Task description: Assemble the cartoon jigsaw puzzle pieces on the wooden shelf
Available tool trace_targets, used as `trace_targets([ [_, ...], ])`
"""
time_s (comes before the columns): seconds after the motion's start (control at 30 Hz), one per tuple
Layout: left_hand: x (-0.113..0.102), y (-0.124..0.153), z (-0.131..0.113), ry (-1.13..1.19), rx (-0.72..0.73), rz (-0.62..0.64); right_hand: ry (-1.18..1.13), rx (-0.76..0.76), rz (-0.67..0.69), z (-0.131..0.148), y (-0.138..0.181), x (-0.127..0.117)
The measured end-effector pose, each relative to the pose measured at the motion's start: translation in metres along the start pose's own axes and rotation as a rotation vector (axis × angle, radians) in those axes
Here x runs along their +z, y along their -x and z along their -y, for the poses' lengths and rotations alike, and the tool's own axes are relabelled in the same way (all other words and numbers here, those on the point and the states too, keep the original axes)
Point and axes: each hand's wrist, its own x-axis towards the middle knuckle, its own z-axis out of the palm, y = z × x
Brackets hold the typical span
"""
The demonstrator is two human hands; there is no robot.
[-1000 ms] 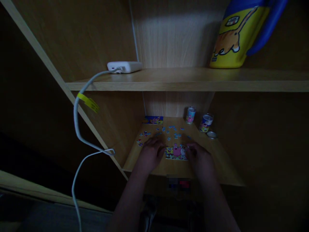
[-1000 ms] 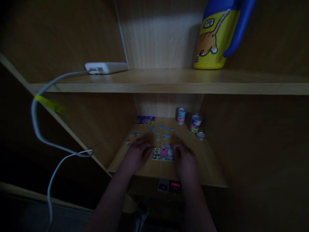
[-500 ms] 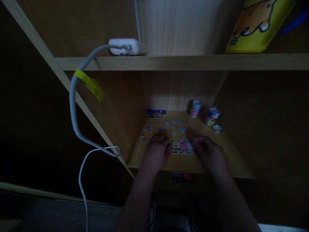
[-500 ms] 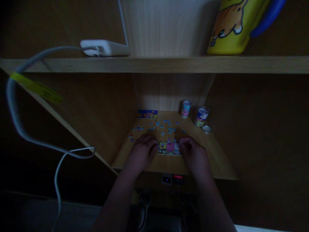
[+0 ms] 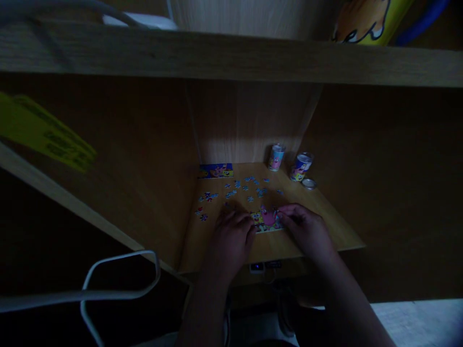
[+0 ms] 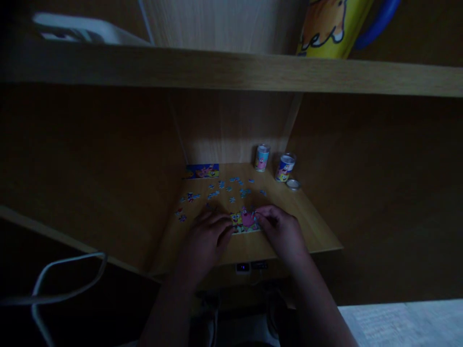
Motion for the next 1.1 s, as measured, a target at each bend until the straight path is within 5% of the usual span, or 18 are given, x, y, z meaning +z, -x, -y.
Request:
trace_targets([
  [0.33,0.004,0.012,-0.013,-0.015,-0.016,-0.077,0.271,-0.314,0.074,0.016,-0.004,0.009],
  [0.63,0.016,0.02,-0.043,-0.1,0.019,-0.035,0.357,-0.388,0.169,0.014,0.004,0.009],
  [1.1,-0.013,0.031,0.001,-0.078,0.026,-0.134,0.377,-0.389,0.11,0.011,0.005,0.015],
])
